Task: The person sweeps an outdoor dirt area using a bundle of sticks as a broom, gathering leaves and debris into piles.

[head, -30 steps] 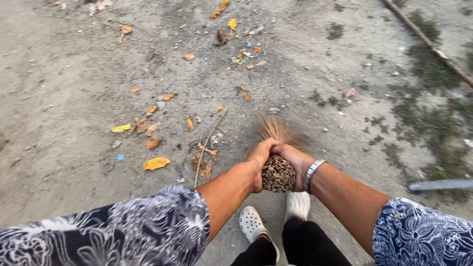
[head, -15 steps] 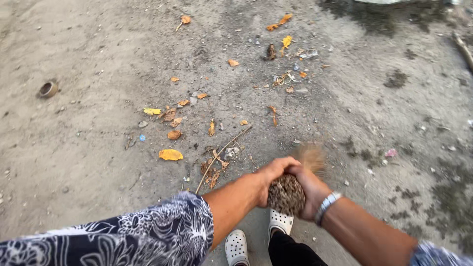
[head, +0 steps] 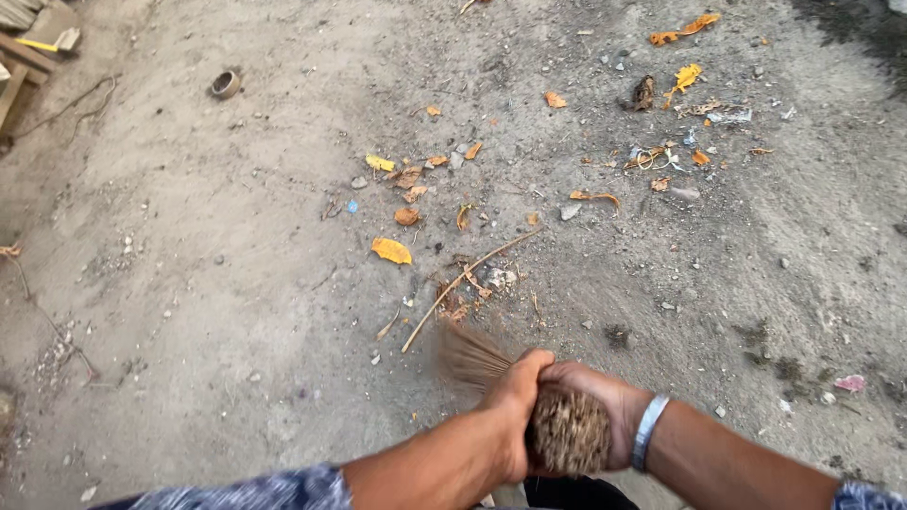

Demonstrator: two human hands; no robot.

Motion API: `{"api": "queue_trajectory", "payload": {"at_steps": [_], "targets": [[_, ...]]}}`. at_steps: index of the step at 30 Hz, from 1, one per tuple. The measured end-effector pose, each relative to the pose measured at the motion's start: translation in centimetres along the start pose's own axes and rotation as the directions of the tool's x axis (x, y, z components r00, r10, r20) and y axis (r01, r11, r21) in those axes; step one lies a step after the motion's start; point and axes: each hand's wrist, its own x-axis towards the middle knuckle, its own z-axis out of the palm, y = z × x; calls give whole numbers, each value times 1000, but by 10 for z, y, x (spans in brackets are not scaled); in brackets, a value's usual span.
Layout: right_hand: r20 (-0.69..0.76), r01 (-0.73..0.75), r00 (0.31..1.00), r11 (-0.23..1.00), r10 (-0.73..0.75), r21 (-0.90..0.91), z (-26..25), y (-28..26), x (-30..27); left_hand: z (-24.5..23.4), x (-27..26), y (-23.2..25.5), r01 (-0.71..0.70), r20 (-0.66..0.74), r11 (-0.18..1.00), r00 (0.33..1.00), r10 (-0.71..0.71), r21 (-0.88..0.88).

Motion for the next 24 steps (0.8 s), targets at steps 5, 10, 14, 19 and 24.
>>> {"api": "queue_trajectory", "payload": {"at_steps": [5,10,14,19,24], "targets": [[-249,142,955,986,-159,-83,-44,-45,-15,50,67,37,45,303,984,948,-95,170],[-230,336,904,932,-360,-137,-21,-65,-33,63,33,57,-176,281,984,944,172,-12],[-103,172,979,984,-177,-56,26,3,-21,7,-24,3,-264,75,955,958,276,-134],[-2,-177,984,977,178,-123,43,45,42,-64,-20,-40,-229,-281,960,943,178,-162],[75,-16,997,983,31,-183,17,-5,119,-93,62,6,102,107,987,990,-89,-127]]}}
